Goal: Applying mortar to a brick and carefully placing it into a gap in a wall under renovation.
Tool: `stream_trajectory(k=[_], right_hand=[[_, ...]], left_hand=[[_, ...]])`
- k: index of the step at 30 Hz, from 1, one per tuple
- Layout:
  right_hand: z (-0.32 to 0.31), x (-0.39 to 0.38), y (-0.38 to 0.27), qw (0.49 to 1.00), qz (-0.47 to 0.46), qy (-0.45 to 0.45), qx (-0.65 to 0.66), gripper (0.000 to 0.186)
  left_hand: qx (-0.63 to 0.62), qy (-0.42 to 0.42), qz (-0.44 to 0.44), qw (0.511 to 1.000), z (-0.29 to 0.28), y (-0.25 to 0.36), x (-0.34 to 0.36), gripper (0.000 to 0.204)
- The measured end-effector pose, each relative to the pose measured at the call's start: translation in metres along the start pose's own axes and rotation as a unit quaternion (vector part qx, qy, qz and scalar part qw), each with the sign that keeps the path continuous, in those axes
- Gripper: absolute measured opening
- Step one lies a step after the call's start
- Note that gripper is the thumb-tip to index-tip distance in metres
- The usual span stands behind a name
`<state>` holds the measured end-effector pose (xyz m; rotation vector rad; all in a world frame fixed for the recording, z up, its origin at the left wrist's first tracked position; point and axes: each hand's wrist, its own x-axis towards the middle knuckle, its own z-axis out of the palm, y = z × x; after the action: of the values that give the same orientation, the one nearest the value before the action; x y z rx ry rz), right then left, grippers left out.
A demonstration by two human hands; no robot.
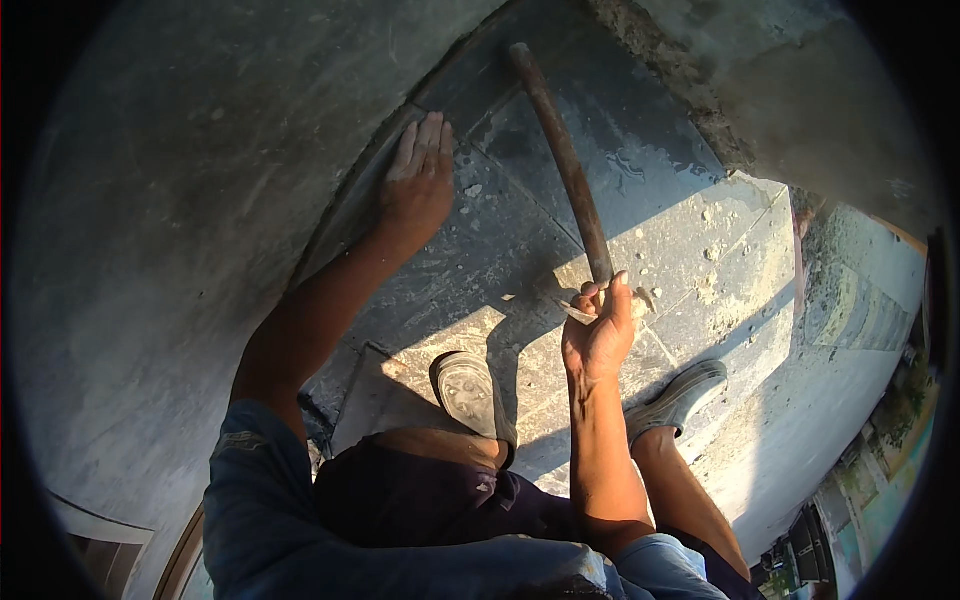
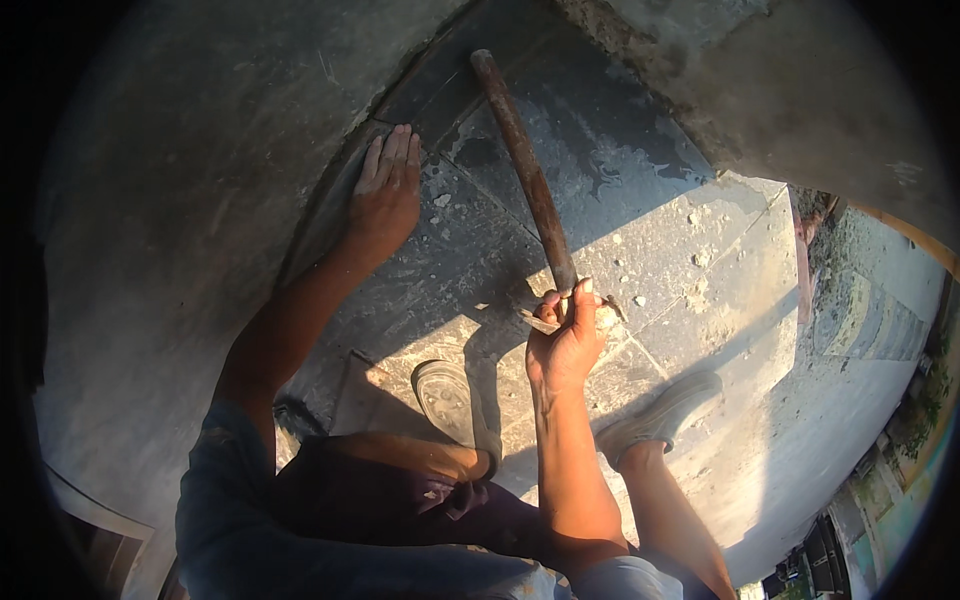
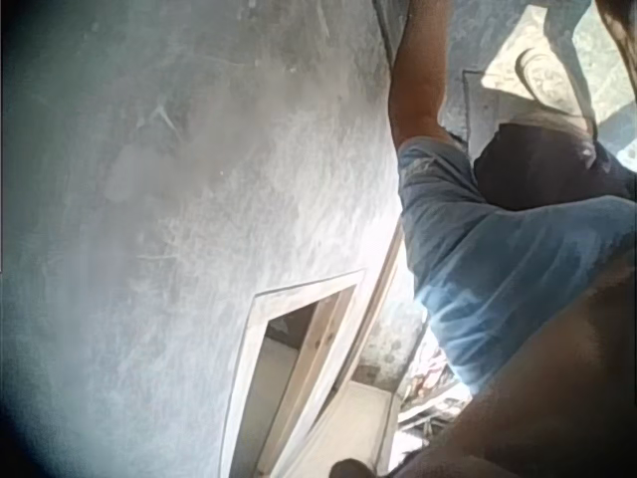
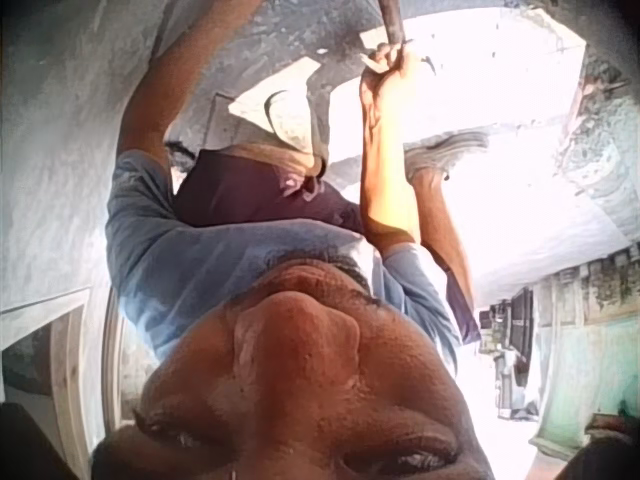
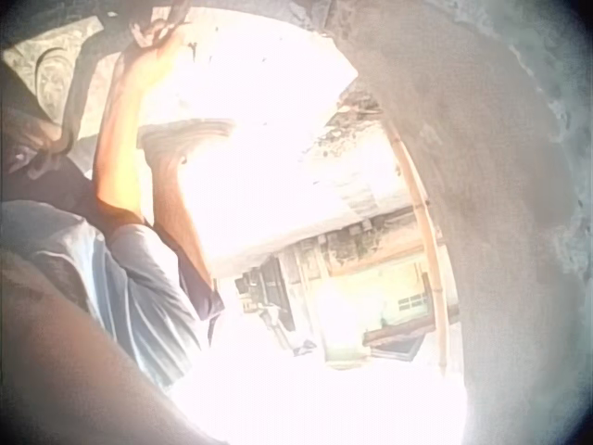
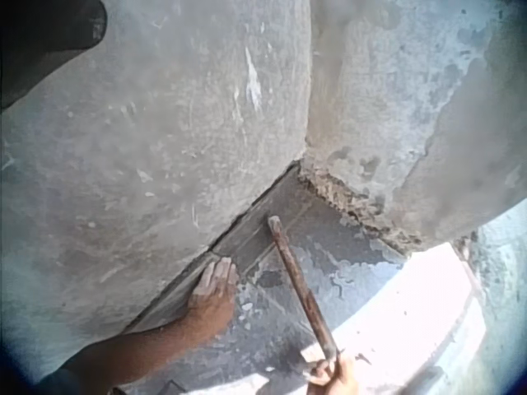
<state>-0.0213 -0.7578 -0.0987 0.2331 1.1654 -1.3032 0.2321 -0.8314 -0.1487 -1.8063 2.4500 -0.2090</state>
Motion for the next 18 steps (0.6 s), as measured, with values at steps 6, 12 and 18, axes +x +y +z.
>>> stream_trajectory(k=[6,12,18], right_hand=[[0.002,0.002,-0.002,1.000,-0.018,-0.012,-0.016,0.019],[0.011,0.010,-0.002,0.999,-0.014,0.019,0.025,0.015],[0.013,0.004,0.000,0.998,-0.037,0.038,0.022,0.014]], left_hand=[[0.035,0.007,0.006,0.999,0.000,-0.002,-0.001,0.050],[0.047,-0.014,0.015,0.999,-0.004,0.001,0.001,0.050],[0.027,-0.003,0.011,1.000,-0.003,0.001,0.000,0.050]])
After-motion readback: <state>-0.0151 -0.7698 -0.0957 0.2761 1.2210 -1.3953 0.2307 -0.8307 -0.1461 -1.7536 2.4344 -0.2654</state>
